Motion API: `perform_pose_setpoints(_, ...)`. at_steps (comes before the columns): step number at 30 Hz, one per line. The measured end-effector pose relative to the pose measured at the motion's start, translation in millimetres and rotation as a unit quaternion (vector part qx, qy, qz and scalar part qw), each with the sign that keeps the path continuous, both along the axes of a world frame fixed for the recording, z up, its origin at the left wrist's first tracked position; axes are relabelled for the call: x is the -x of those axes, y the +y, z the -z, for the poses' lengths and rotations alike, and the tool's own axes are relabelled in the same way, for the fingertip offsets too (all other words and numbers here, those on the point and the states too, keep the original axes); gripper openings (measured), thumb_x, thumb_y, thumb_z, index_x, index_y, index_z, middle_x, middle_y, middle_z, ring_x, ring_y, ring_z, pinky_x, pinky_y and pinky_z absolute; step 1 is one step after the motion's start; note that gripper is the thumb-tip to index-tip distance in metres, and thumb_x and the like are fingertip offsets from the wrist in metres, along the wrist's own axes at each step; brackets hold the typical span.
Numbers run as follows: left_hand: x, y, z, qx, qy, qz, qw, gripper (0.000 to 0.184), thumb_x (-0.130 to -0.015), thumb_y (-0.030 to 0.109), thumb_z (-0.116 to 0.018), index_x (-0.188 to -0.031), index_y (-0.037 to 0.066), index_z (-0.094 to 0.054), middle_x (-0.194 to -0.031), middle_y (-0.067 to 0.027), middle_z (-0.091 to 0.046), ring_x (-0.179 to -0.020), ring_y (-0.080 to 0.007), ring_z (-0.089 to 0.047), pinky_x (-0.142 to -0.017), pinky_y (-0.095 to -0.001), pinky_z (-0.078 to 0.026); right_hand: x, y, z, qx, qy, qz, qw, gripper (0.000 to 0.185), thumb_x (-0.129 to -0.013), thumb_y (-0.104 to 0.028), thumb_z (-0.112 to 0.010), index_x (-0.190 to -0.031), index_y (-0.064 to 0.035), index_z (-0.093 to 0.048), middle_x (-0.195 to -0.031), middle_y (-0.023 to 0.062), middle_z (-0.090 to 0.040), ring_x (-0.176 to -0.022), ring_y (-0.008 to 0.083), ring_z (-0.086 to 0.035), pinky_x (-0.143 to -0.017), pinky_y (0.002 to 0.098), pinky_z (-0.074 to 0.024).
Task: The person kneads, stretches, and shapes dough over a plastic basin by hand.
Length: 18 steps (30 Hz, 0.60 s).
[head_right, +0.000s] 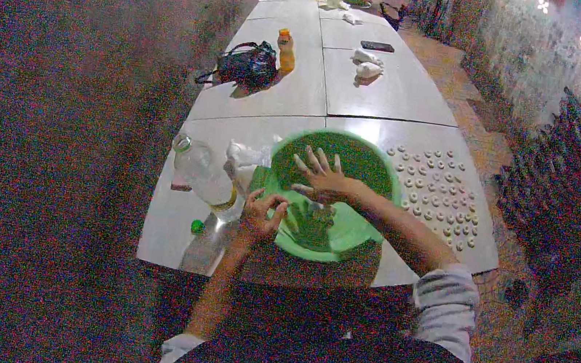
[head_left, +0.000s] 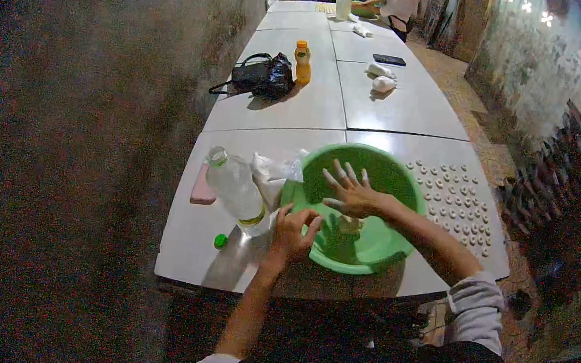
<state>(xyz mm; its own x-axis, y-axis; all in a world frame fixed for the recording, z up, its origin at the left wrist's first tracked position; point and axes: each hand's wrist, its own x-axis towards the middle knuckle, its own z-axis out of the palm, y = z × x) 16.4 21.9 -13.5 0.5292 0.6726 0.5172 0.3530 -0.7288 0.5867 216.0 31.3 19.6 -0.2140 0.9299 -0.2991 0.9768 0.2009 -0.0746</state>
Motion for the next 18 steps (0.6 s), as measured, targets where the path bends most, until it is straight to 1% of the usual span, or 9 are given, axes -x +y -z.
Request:
perform_pose_setpoints(4, -0.7, -3.6, -10.5, 0.022, -0.012, 0.007, 1.000, 0.016, -0.081, 0.021, -0.050, -0.079, 0.007, -0.057, -0.067, -0.0056, -0.061, -0.068, -0.0221, -0.058, -0.088, -0.0395, -0.031, -2.1, -7.7, -35.4, -0.087, 0.081, 0.024, 0.993, 0.077, -0.079, -0.064, -0.023, -0.134, -0.0200, 0.007, -0.138, 0.0160, 0.012, -0.127, 0.0340, 0.009, -0.098, 0.0569, 0.0031)
perform_pose_setpoints(6, 0.5, -3.2, -4.4, 0.000, -0.006, 0.001, 1.000, 0.017, -0.081, 0.022, -0.049, -0.078, 0.007, -0.057, -0.066, -0.0067, -0.060, -0.067, -0.0223, -0.058, -0.088, -0.0397, -0.032, 2.7, -25.9, 1.3, 0.002, 0.032, -0.032, 0.999, 0.081, -0.076, -0.069, -0.022, -0.135, -0.0188, 0.003, -0.139, 0.0182, 0.006, -0.127, 0.0373, 0.002, -0.096, 0.0606, -0.0011)
perform_pose_setpoints(7, 2.2, -2.0, 0.1, 0.001, -0.004, 0.001, 1.000, 0.017, -0.081, 0.022, -0.049, -0.078, 0.007, -0.057, -0.066, -0.0067, -0.060, -0.067, -0.0223, -0.058, -0.088, -0.0397, -0.032, 0.1, -34.9, 56.8, 0.067, -0.108, -0.072, 0.989, 0.082, -0.074, -0.071, -0.019, -0.135, -0.0210, 0.003, -0.139, 0.0178, 0.007, -0.128, 0.0361, 0.002, -0.097, 0.0592, -0.0010)
perform_pose_setpoints(11, 11.8, 3.7, 4.7, -0.026, -0.030, 0.027, 0.999, 0.021, -0.081, 0.024, -0.049, -0.075, 0.006, -0.056, -0.062, -0.0080, -0.058, -0.064, -0.0231, -0.057, -0.086, -0.0393, -0.034, 5.2, -30.3, 51.5, 0.126, -0.017, -0.028, 0.991, 0.080, -0.074, -0.072, -0.015, -0.134, -0.0238, 0.006, -0.138, 0.0153, 0.014, -0.128, 0.0347, 0.006, -0.096, 0.0595, 0.0019)
perform_pose_setpoints(13, 13.0, 0.1, 0.0, -0.054, -0.063, 0.039, 0.996, 0.024, -0.081, 0.026, -0.048, -0.071, 0.005, -0.055, -0.059, -0.0085, -0.055, -0.059, -0.0253, -0.053, -0.080, -0.0384, -0.036, 2.4, -34.2, 44.5, 0.048, 0.098, 0.022, 0.994, 0.071, -0.079, -0.062, -0.028, -0.134, -0.0181, -0.017, -0.138, 0.0178, -0.011, -0.126, 0.0352, -0.015, -0.098, 0.0551, -0.0113)
perform_pose_setpoints(14, 12.4, 1.8, 0.7, -0.054, -0.066, 0.036, 0.996, 0.024, -0.081, 0.026, -0.048, -0.071, 0.005, -0.055, -0.059, -0.0085, -0.055, -0.059, -0.0253, -0.053, -0.080, -0.0384, -0.036, -4.3, -27.9, 35.3, 0.048, 0.095, 0.020, 0.994, 0.071, -0.079, -0.062, -0.028, -0.134, -0.0181, -0.017, -0.138, 0.0178, -0.011, -0.126, 0.0352, -0.015, -0.098, 0.0551, -0.0113)
perform_pose_setpoints(16, 12.8, 6.8, 7.5, -0.039, -0.085, 0.059, 0.994, 0.026, -0.081, 0.026, -0.047, -0.069, 0.005, -0.054, -0.059, -0.0094, -0.053, -0.057, -0.0268, -0.051, -0.075, -0.0377, -0.037, -17.4, -11.9, 14.8, -0.069, 0.257, -0.107, 0.958, 0.047, -0.082, -0.045, -0.044, -0.109, -0.0084, -0.052, -0.111, 0.0186, -0.049, -0.106, 0.0337, -0.043, -0.089, 0.0449, -0.0333)
perform_pose_setpoints(17, 11.5, 7.0, 10.6, -0.056, -0.081, 0.048, 0.994, 0.026, -0.081, 0.026, -0.045, -0.070, 0.004, -0.054, -0.057, -0.0101, -0.051, -0.056, -0.0270, -0.050, -0.072, -0.0367, -0.036, -13.5, -12.2, -3.0, -0.185, 0.295, -0.083, 0.934, 0.031, -0.080, -0.032, -0.053, -0.076, -0.0009, -0.059, -0.072, 0.0171, -0.056, -0.073, 0.0319, -0.053, -0.067, 0.0393, -0.0423)
perform_pose_setpoints(18, 11.0, 7.6, 12.5, -0.058, -0.081, 0.048, 0.994, 0.026, -0.081, 0.026, -0.045, -0.070, 0.004, -0.054, -0.057, -0.0101, -0.051, -0.056, -0.0270, -0.050, -0.072, -0.0367, -0.036, -8.6, -14.4, -25.1, -0.158, 0.295, 0.037, 0.942, 0.036, -0.082, -0.032, -0.049, -0.071, 0.0018, -0.055, -0.063, 0.0198, -0.052, -0.059, 0.0334, -0.051, -0.055, 0.0409, -0.0403)
